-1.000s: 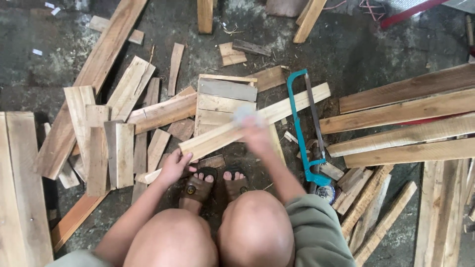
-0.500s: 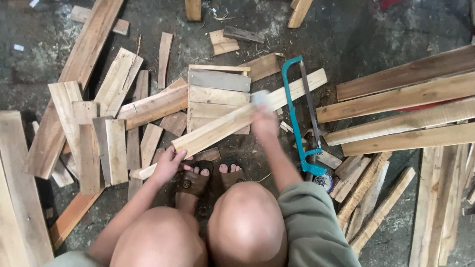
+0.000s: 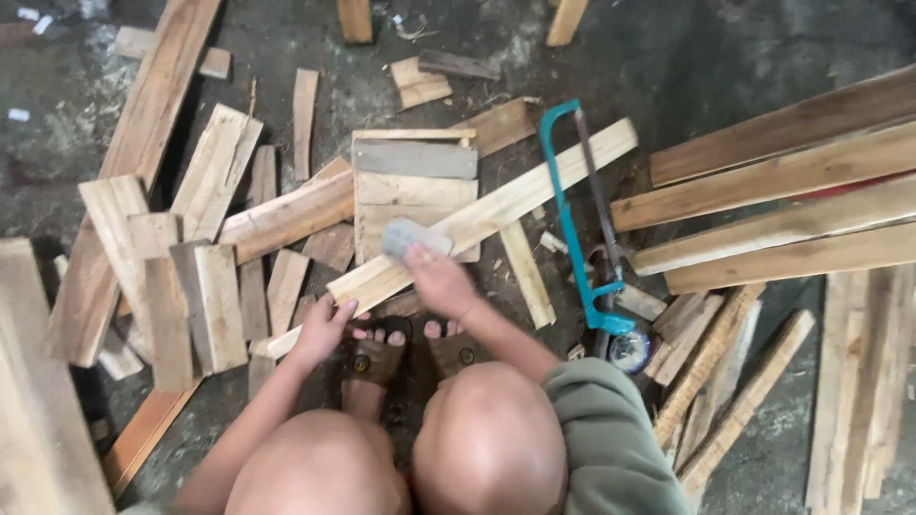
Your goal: Sanding a wooden plank with sandpaper and then cutting it with a hacksaw while sitting on the floor.
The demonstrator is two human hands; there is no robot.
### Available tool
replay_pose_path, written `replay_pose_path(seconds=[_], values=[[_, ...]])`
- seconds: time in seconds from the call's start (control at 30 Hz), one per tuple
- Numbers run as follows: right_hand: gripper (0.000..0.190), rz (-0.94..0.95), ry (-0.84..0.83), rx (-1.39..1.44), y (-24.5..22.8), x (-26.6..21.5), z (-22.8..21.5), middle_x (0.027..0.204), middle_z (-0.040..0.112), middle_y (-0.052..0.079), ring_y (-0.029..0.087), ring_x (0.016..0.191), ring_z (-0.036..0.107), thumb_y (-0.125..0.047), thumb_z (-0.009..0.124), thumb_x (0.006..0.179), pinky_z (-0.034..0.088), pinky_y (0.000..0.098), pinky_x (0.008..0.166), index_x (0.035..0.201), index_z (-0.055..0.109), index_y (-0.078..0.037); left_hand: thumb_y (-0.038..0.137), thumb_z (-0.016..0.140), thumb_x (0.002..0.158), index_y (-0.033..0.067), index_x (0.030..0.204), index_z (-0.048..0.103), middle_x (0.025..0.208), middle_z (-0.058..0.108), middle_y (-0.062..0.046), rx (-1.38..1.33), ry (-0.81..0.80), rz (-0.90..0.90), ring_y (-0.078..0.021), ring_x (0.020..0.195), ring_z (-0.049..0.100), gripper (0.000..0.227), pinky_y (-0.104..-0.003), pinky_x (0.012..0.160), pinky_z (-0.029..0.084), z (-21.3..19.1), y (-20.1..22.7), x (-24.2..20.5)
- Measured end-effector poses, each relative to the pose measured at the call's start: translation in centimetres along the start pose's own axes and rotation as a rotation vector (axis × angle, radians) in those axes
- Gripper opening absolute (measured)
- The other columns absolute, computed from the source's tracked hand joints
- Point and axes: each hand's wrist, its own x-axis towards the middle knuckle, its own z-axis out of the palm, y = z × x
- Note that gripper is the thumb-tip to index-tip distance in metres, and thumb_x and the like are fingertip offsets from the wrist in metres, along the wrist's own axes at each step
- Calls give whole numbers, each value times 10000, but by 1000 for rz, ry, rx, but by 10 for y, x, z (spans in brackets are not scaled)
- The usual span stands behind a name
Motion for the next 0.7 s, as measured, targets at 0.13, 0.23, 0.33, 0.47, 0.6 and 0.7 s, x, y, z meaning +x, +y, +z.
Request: replay_pose_path(seconds=[0.13,0.23,0.33,0.47,0.6,0.7], values=[[422,592,-103,144,48,18,-90,1205,694,250,446,1206,593,-143,505,950,444,551,1084,1299,670,27,263,587,1052,-45,1295,453,991,731,-294,19,-32,6,-308,677,763,414,-342,575,612,7,19,-25],[342,1206,133,696,34,13,-48,856,670,107,227,741,625,-334,523,977,523,382,654,1033,688,-39,275,588,1054,-42,1301,446,995,737,-314,33,-33,19,-335,683,768,426,-350,578,605,6,25,-32],[422,33,17,160,-11,-28,39,1304,678,116,300,1262,618,-246,468,992,473,426,1090,1342,630,-75,302,573,1059,-24,1289,444,971,756,-288,70,-27,1,-305,670,778,419,-309,531,584,3,18,-26],[519,951,-451,692,41,37,-70,1020,741,80,182,843,686,-521,369,1004,570,346,776,1379,646,-293,279,574,1061,-34,1280,454,981,742,-286,72,-37,-26,-323,677,771,399,-324,549,582,6,35,-31],[268,659,76,23,41,-10,-10,1028,708,132,310,1083,644,-195,524,947,302,543,1213,1082,727,-83,331,591,1058,-14,1262,473,1007,757,-271,147,-47,-22,-314,716,785,418,-331,566,590,3,21,-27],[363,1129,27,1485,22,11,-36,977,680,109,297,983,601,-391,556,926,389,438,1015,1063,749,-116,326,571,1064,-18,1280,465,1006,756,-272,129,-30,-22,-314,714,785,420,-337,551,590,4,21,-17]])
